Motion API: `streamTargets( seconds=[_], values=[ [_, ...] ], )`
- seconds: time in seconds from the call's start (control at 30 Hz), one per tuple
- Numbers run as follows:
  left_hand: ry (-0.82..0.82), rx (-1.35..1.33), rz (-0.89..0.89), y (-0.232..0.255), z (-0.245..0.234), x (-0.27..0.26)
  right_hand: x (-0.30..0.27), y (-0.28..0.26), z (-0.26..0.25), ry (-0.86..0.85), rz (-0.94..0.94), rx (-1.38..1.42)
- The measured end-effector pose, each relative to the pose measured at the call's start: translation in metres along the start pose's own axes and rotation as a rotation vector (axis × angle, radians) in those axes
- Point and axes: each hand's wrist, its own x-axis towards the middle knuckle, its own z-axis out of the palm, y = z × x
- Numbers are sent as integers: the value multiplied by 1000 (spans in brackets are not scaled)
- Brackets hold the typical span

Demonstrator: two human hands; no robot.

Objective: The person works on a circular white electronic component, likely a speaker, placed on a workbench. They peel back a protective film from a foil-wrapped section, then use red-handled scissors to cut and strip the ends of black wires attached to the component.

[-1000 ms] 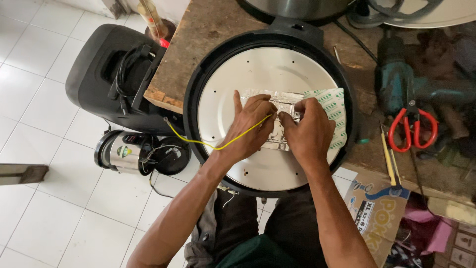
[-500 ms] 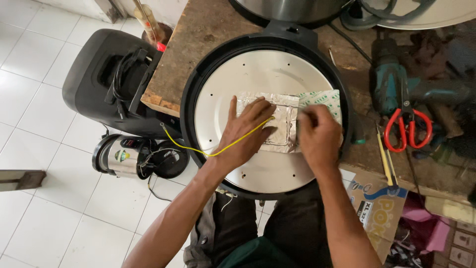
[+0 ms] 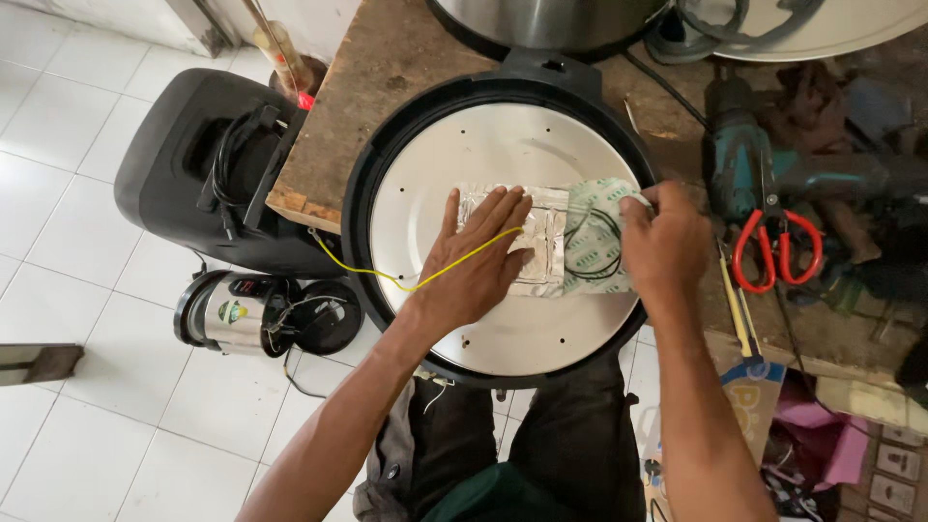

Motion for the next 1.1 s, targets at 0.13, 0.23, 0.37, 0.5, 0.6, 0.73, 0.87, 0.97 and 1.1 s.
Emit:
streamTargets(
  seconds=[0.13,0.23,0.37,0.5,0.6,0.73,0.87,0.97,1.1],
  values=[
    [-24,5,-14,3,0,1,-1,23,0,-7,48,2],
    [-64,16,-36,3,1,5,0,36,0,41,5,114],
    [-87,7,-61,3,0,2,-9,48,8,168,-48,37],
    [-115,0,-52,2,-2,3,-13,43,1,131,30,-65],
    [-23,88,48,-16,0,-20,-28,-19,-73,73,-107,59],
    [26,-82,75,-7,-36,-75,-83,-66,-77,122,-496,52],
    [23,51,135,-10,-27,-107,-137,-123,-41,-131,-797,72],
    [18,114,143,-20,-30,-110,-143,-131,-31,-178,-802,26],
    [70,133,172,-22,-34,-112,-140,-115,-44,-132,-750,-51]
  ],
)
